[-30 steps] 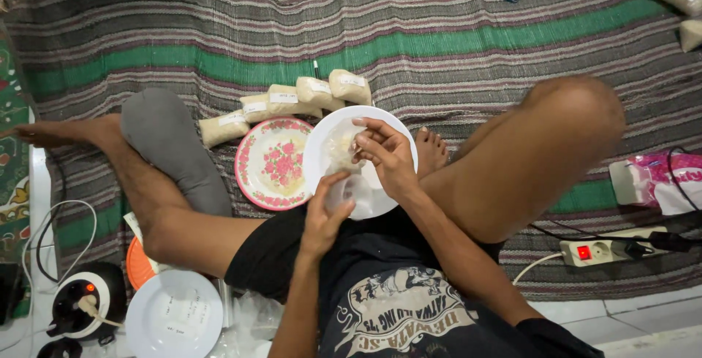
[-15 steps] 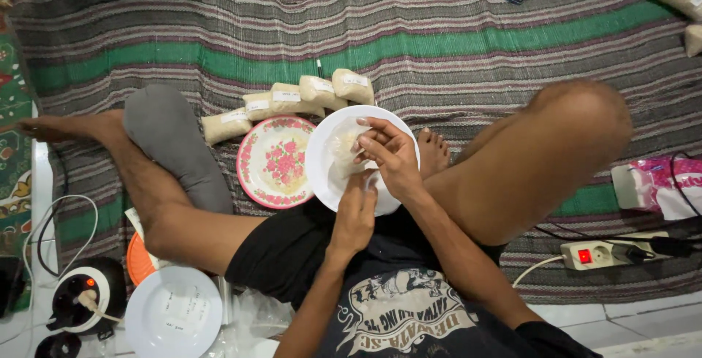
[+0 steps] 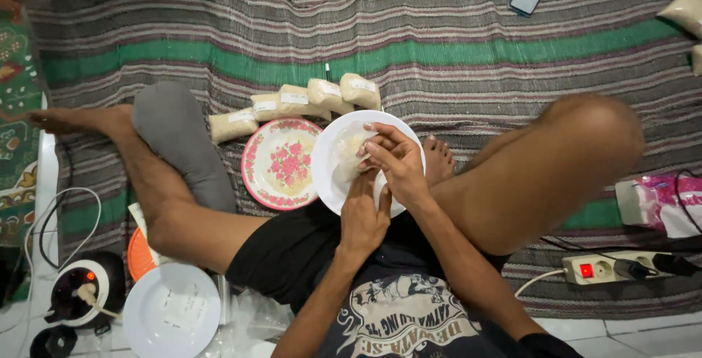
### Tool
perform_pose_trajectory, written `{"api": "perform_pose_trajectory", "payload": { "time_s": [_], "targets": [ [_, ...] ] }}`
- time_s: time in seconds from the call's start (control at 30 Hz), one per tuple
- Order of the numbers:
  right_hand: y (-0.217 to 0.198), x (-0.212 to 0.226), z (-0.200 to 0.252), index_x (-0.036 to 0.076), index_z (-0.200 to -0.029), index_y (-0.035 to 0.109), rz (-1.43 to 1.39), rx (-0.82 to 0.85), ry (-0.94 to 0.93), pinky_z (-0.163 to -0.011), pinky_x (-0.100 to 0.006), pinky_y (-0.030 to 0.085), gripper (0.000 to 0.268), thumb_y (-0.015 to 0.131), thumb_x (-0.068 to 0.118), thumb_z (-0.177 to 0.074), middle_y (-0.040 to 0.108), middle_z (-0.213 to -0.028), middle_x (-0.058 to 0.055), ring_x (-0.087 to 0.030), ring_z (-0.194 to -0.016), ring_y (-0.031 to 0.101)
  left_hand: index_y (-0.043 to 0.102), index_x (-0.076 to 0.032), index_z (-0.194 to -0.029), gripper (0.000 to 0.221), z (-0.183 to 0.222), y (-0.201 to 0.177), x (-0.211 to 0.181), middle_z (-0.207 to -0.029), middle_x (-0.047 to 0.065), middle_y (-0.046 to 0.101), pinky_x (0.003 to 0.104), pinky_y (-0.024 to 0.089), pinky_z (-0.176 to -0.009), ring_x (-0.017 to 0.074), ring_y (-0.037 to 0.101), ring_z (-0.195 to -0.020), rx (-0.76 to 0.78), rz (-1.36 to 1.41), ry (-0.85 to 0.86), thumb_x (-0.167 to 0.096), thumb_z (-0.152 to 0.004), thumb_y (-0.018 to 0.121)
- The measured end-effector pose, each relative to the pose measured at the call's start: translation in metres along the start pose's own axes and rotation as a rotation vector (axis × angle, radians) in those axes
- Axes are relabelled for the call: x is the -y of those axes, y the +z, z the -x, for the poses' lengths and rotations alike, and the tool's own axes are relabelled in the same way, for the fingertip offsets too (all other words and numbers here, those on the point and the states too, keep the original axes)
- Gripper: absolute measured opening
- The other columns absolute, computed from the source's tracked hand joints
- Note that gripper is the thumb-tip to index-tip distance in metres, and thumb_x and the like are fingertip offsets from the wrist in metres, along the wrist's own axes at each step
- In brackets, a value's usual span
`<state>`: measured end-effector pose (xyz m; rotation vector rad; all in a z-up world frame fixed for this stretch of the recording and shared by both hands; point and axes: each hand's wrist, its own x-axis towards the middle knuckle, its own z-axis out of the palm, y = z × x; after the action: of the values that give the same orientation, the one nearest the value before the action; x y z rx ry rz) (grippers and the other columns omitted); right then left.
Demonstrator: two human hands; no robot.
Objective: The person scoops rice from a bowl into a plastic bag using a cup and a spoon, then seals the bag with both hands.
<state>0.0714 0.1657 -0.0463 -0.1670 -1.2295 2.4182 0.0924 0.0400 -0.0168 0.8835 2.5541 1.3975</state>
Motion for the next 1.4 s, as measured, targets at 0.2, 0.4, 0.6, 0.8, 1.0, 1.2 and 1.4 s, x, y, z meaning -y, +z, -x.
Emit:
{"api": "perform_pose_trajectory", "payload": {
  "time_s": [0.2, 0.4, 0.6, 0.8, 1.0, 1.2, 1.4],
  "targets": [
    [0.005, 0.0, -0.001, -0.01, -0.132, 0.056, -0.003, -0.002, -0.04, -0.069, -0.038, 0.067, 0.043, 0.07, 0.001, -0.093, 0.069, -0.092, -0.02, -0.025, -0.087, 0.072, 0.06, -0.003, -0.133, 0.058, -0.002, -0.01, 0.011, -0.122, 0.021, 0.064, 0.046, 0.05, -0.103, 0.0381, 0.062, -0.12, 0.073, -0.176, -0.013, -0.045, -0.094, 0.066],
    [0.004, 0.003, 0.001, -0.011, -0.126, 0.06, 0.068, -0.027, -0.04, -0.068, -0.041, 0.068, 0.038, 0.07, 0.003, -0.092, 0.071, -0.087, -0.021, -0.025, -0.08, 0.074, 0.053, -0.005, -0.14, 0.085, 0.0, -0.005, 0.022, -0.113, 0.023, 0.067, 0.05, 0.056, -0.096, 0.0391, 0.069, -0.107, 0.133, -0.064, -0.294, -0.062, -0.081, 0.076],
    [0.0, 0.001, 0.002, -0.008, -0.127, 0.059, 0.121, -0.049, -0.061, -0.071, -0.041, 0.067, 0.04, 0.071, 0.006, -0.092, 0.07, -0.086, -0.019, -0.023, -0.081, 0.073, 0.045, -0.004, -0.146, 0.097, 0.002, -0.006, 0.013, -0.14, 0.021, 0.051, 0.053, 0.061, -0.09, 0.0429, 0.07, -0.107, 0.191, -0.044, -0.253, -0.057, -0.075, 0.083],
    [0.003, 0.005, 0.003, -0.009, -0.127, 0.062, 0.079, -0.003, -0.06, -0.069, -0.04, 0.067, 0.039, 0.072, 0.006, -0.092, 0.071, -0.088, -0.018, -0.022, -0.077, 0.073, 0.06, -0.006, -0.134, 0.09, 0.008, -0.039, 0.021, -0.124, 0.018, 0.063, 0.05, 0.061, -0.087, 0.039, 0.072, -0.106, 0.138, -0.125, -0.247, -0.061, -0.069, 0.088],
    [0.009, 0.011, 0.006, -0.011, -0.126, 0.062, 0.081, -0.01, -0.044, -0.071, -0.042, 0.067, 0.038, 0.071, 0.004, -0.093, 0.07, -0.086, -0.02, -0.021, -0.075, 0.071, 0.058, -0.005, -0.133, 0.054, -0.016, -0.076, 0.021, -0.112, 0.02, 0.07, 0.046, 0.059, -0.078, 0.0383, 0.074, -0.096, -0.074, 0.083, -0.247, -0.041, -0.094, 0.067],
    [0.003, 0.006, 0.004, -0.01, -0.127, 0.064, 0.119, 0.039, -0.042, -0.072, -0.042, 0.066, 0.037, 0.071, 0.004, -0.093, 0.069, -0.086, -0.018, -0.024, -0.078, 0.074, 0.071, -0.012, -0.122, 0.047, -0.054, -0.064, 0.027, -0.105, 0.014, 0.072, 0.039, 0.059, -0.071, 0.0337, 0.074, -0.085, -0.087, 0.085, -0.266, -0.046, -0.091, 0.076],
    [0.0, 0.007, 0.005, -0.009, -0.127, 0.065, 0.187, -0.009, -0.038, -0.069, -0.035, 0.066, 0.037, 0.071, 0.007, -0.094, 0.067, -0.081, -0.014, -0.02, -0.072, 0.071, 0.079, -0.014, -0.098, 0.011, -0.053, -0.049, 0.038, -0.083, 0.003, 0.075, 0.023, 0.053, -0.054, 0.0158, 0.072, -0.066, -0.082, 0.317, -0.16, -0.021, -0.097, 0.072]
  ]
}}
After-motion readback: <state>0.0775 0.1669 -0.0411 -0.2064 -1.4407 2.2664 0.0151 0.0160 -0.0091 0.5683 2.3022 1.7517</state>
